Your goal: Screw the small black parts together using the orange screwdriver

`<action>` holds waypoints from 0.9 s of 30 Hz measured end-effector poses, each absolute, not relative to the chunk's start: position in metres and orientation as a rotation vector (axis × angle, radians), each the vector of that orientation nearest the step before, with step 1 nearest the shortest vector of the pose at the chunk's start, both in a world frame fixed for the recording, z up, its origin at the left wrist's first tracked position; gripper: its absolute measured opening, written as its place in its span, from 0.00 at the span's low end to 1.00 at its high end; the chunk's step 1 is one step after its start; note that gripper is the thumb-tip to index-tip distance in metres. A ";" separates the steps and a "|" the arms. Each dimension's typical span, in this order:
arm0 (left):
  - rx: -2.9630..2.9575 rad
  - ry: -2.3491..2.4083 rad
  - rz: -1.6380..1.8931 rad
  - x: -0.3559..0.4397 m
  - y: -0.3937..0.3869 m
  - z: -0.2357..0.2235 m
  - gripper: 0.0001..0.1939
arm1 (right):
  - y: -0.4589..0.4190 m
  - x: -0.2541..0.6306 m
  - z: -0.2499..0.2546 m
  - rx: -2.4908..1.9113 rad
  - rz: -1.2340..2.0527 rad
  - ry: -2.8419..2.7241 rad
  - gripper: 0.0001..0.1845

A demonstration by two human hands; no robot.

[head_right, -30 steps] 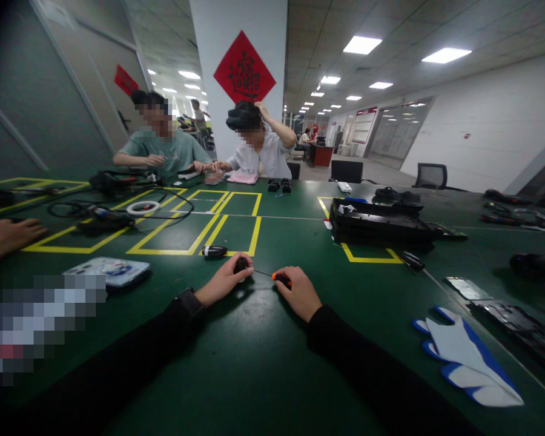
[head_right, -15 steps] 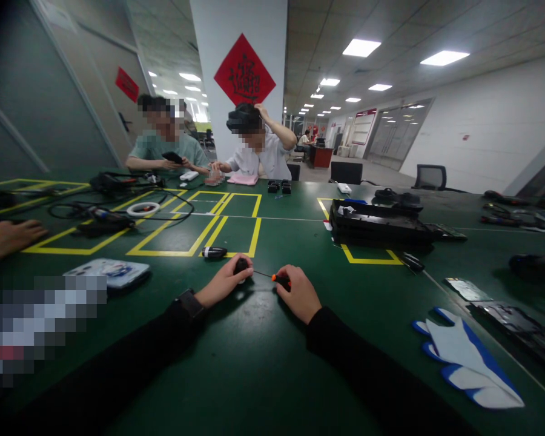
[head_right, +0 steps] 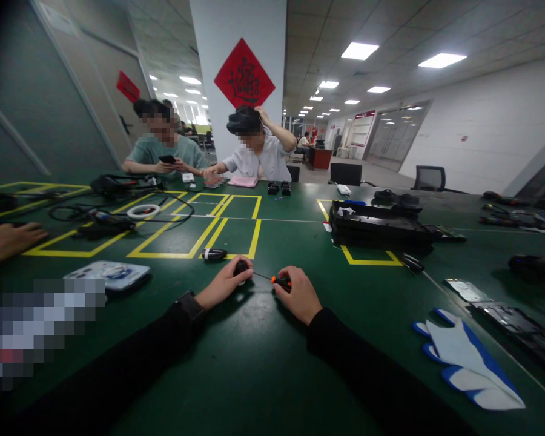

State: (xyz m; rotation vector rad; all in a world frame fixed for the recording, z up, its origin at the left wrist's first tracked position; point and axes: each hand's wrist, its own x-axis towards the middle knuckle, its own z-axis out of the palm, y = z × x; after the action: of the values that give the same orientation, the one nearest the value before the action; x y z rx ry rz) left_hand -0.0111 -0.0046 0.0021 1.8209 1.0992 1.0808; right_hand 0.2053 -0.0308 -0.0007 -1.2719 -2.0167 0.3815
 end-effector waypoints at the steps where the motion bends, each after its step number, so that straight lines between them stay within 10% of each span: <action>1: 1.819 1.101 1.080 -0.011 -0.005 0.002 0.11 | -0.031 0.205 -0.001 -1.280 0.382 -2.015 0.07; 27: 1.831 1.094 1.096 -0.011 -0.004 0.002 0.10 | -0.034 0.203 -0.001 -1.290 0.312 -2.110 0.10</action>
State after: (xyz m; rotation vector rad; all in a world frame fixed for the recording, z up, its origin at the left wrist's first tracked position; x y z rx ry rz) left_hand -0.0107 -0.0038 0.0021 1.8307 1.0938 1.0960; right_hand 0.2032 -0.0343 -0.0012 -1.2901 -2.1099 0.3115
